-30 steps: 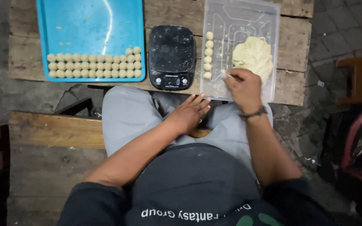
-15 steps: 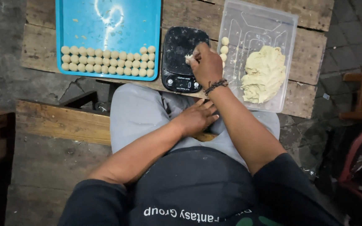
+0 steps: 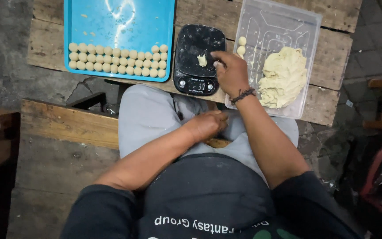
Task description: The person is portioning dough using a scale, rolling the portions into small balls, and arranging them on a tray.
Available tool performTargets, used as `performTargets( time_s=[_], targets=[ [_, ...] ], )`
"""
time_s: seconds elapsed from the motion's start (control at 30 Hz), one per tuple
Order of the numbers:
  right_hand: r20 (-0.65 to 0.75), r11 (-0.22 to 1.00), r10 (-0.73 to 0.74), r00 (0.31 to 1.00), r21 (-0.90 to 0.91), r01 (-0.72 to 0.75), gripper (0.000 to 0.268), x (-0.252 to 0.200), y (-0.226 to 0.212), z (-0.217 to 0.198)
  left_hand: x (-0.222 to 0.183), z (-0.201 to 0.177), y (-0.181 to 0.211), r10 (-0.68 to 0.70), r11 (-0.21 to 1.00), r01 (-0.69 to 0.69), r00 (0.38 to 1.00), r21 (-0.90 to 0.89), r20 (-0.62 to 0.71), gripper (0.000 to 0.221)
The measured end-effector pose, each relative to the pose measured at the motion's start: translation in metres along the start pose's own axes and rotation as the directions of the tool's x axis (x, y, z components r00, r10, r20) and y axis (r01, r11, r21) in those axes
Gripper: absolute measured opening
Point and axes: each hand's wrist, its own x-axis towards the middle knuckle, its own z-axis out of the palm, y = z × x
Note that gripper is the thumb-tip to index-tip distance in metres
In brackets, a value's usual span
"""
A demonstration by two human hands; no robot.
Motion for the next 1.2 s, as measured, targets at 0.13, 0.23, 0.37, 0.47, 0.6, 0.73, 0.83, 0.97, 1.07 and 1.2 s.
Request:
performTargets(
  time_s=[0.13, 0.23, 0.37, 0.47, 0.6, 0.73, 0.83, 0.97, 1.07, 1.2],
  targets=[
    [-0.149, 0.988, 0.128, 0.98, 0.099, -0.114, 0.025, -0.028, 0.007, -0.018, -0.021, 0.039, -0.008, -0.094, 0.895, 0.115, 0.993, -0.432, 0.069, 0.005],
    [-0.226, 0.964, 0.26, 0.939, 0.111, -0.241, 0.023, -0.062, 0.012, -0.042, -0.02, 0.03, -0.003, -0.061, 0.994, 0.072, 0.989, -0.08, 0.133, 0.015],
    [-0.384, 0.951, 0.27, 0.883, -0.039, -0.307, 0.023, -0.102, 0.021, -0.079, -0.012, 0.012, 0.003, -0.145, 0.982, 0.167, 0.966, -0.087, 0.216, 0.018],
    [-0.389, 0.865, 0.173, 0.905, -0.379, -0.328, 0.021, -0.133, 0.052, -0.108, -0.025, 0.044, 0.003, -0.159, 0.983, 0.172, 0.974, -0.066, 0.163, 0.022],
    [-0.357, 0.815, 0.265, 0.896, -0.414, -0.406, 0.039, -0.161, 0.083, -0.109, -0.016, 0.025, 0.008, -0.162, 0.961, 0.125, 0.977, 0.245, 0.137, 0.018],
    [-0.362, 0.777, 0.156, 0.919, -0.53, -0.34, 0.03, -0.17, 0.11, -0.101, -0.026, 0.026, -0.003, -0.166, 0.986, 0.153, 0.952, 0.07, 0.258, 0.018],
    [-0.359, 0.761, 0.158, 0.92, -0.549, -0.345, 0.027, -0.173, 0.122, -0.096, -0.027, 0.021, -0.004, -0.16, 0.985, 0.137, 0.949, 0.104, 0.272, 0.016],
    [-0.287, 0.713, 0.278, 0.917, -0.578, -0.397, 0.039, -0.18, 0.108, -0.089, -0.023, 0.008, -0.005, -0.202, 0.979, 0.199, 0.932, 0.039, 0.301, 0.015],
    [-0.348, 0.733, 0.328, 0.878, -0.492, -0.469, 0.034, -0.178, 0.1, -0.091, -0.019, -0.001, -0.001, -0.23, 0.972, 0.227, 0.902, 0.051, 0.365, 0.016],
    [-0.397, 0.698, 0.369, 0.841, -0.479, -0.532, 0.036, -0.189, 0.106, -0.099, -0.016, -0.002, 0.0, -0.267, 0.963, 0.262, 0.886, 0.067, 0.379, 0.02]
  ],
)
